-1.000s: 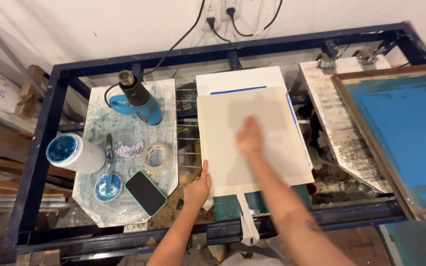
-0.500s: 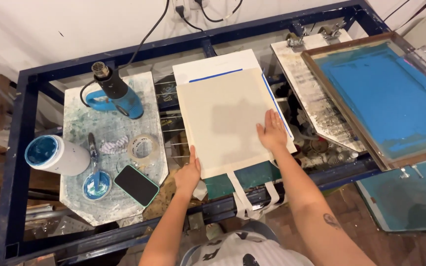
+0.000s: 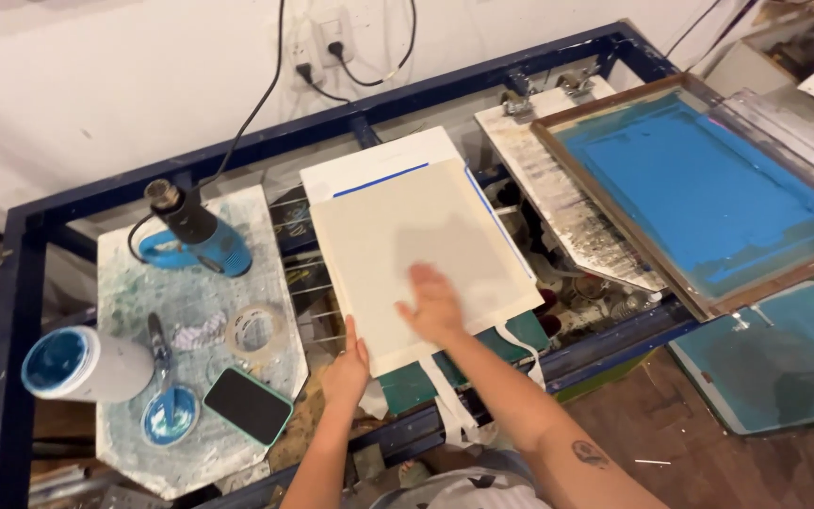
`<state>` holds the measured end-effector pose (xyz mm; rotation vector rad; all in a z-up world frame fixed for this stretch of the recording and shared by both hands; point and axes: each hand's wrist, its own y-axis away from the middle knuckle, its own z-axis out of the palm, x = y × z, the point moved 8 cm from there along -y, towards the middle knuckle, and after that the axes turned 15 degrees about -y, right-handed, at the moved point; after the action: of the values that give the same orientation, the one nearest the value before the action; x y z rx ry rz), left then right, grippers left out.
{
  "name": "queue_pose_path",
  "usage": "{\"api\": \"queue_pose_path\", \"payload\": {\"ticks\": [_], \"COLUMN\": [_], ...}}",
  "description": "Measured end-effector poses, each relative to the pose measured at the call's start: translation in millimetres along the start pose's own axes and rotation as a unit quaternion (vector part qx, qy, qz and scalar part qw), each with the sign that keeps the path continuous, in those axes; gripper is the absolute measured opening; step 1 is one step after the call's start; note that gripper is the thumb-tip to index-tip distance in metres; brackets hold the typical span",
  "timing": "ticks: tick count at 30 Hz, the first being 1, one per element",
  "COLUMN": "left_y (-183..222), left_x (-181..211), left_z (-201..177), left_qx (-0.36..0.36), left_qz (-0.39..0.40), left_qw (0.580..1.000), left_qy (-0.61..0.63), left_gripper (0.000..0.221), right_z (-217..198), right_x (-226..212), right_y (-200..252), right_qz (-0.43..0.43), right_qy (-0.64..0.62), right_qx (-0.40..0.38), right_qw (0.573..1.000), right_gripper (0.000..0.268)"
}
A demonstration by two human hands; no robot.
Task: The person places a tote bag on a printing board, aligns a screen, applies ink using a squeegee, and then dries the printed design with a heat gun.
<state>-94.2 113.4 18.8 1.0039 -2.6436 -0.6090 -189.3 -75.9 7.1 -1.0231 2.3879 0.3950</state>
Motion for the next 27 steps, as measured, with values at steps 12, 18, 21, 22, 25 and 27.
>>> {"api": "queue_pose_path", "payload": {"ticks": [12,18,21,22,25,27], "left_y": [-61.4,-52.1,-51.6,-48.9,-50.8,-47.5], "left_x": [-29.8,-26.7,-25.8,-26.6,-29.0,-27.2], "left_z": [70.6,64.0,59.2,62.8,66.8,64.0], "left_qx": [0.118,0.076,0.04,-0.025,0.04,0.023], "left_qz": [-0.012,-0.015,-0.031,-0.058,-0.033,-0.041], "left_qw": [0.992,0.997,0.999,0.998,0.999,0.999], "left_qy": [-0.047,-0.02,0.001,0.018,-0.013,-0.002], "left_gripper": [0.069,0.072,0.071,0.069,0.069,0.069], "right_z": [-78.8,-78.4,-88.9,-92.2,-98.1,-102.9], "right_x": [152.4,175.6,167.9,163.3,160.3,158.4], "right_y": [-85.0,-174.3,-196.7,-199.4,-217.3,-224.6], "right_qz": [0.071,0.058,0.057,0.071,0.053,0.051], "right_qy": [-0.002,-0.034,-0.022,-0.021,-0.004,-0.015], "right_qx": [0.006,0.041,0.01,-0.028,-0.029,-0.029], "right_qw": [0.997,0.997,0.998,0.997,0.998,0.998], "right_gripper": [0.088,0.095,0.096,0.096,0.103,0.104]}}
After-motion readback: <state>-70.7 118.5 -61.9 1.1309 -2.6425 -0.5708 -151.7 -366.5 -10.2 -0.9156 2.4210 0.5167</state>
